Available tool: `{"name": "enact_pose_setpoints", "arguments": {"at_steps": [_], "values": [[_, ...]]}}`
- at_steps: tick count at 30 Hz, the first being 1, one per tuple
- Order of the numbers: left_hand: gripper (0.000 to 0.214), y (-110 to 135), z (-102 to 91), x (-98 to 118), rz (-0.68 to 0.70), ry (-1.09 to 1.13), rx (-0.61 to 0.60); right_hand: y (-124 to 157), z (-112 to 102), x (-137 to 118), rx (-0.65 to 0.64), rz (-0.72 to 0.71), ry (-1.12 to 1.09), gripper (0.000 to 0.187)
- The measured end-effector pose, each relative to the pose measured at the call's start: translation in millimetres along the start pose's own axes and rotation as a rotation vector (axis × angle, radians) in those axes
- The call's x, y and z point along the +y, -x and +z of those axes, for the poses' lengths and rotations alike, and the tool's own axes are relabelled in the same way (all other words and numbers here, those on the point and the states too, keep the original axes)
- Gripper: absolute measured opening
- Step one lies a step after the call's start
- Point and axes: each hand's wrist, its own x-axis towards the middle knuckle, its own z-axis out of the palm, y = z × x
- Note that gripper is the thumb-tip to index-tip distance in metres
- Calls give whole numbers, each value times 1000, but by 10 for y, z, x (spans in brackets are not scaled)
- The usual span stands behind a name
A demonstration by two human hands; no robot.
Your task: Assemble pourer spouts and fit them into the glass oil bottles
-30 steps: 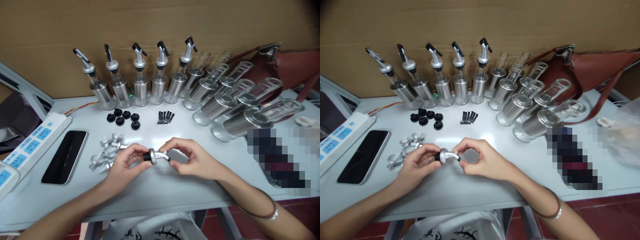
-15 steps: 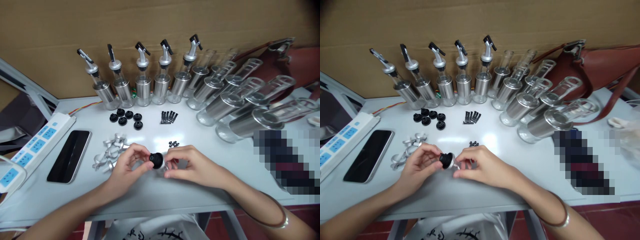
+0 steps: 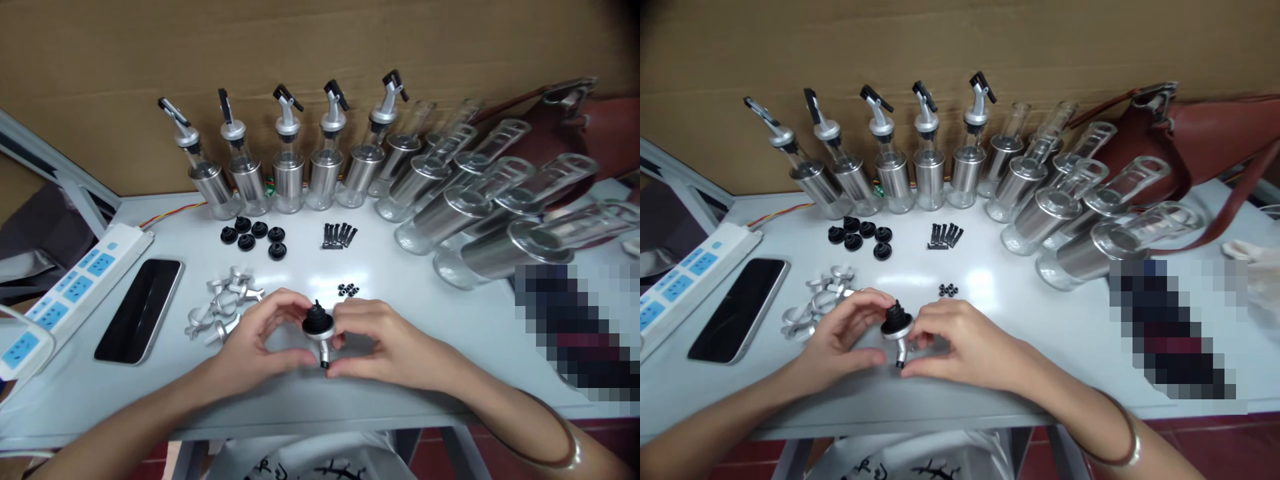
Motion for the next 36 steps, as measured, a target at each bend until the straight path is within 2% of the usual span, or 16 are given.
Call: {"name": "enact_pose_setpoints", "arguments": {"at_steps": [3,6,9,14,22,30,36], "values": [[29,-8,0,-2,14,-60,69,13,-11,-13,39,19,33,28],[28,-13,-5,-5,-6,-90,127,21,-26,-30,104,87,18,46],[28,3,-11,-14,16,-174,73,25,-35,-45,98,91,-17,62],[35,53,1,-35,77,-253,20,41,-28,-66,55,128,1,46],[29,24,-13,-30,221,-335,-88,46,-11,-60,43,61,-4,48],[29,8,-6,10,236,-422,-65,14,-13,-63,82,-80,30,49],[25,-27,21,24,324,-609,-58,24,21,-77,54,-6,108,52]]}}
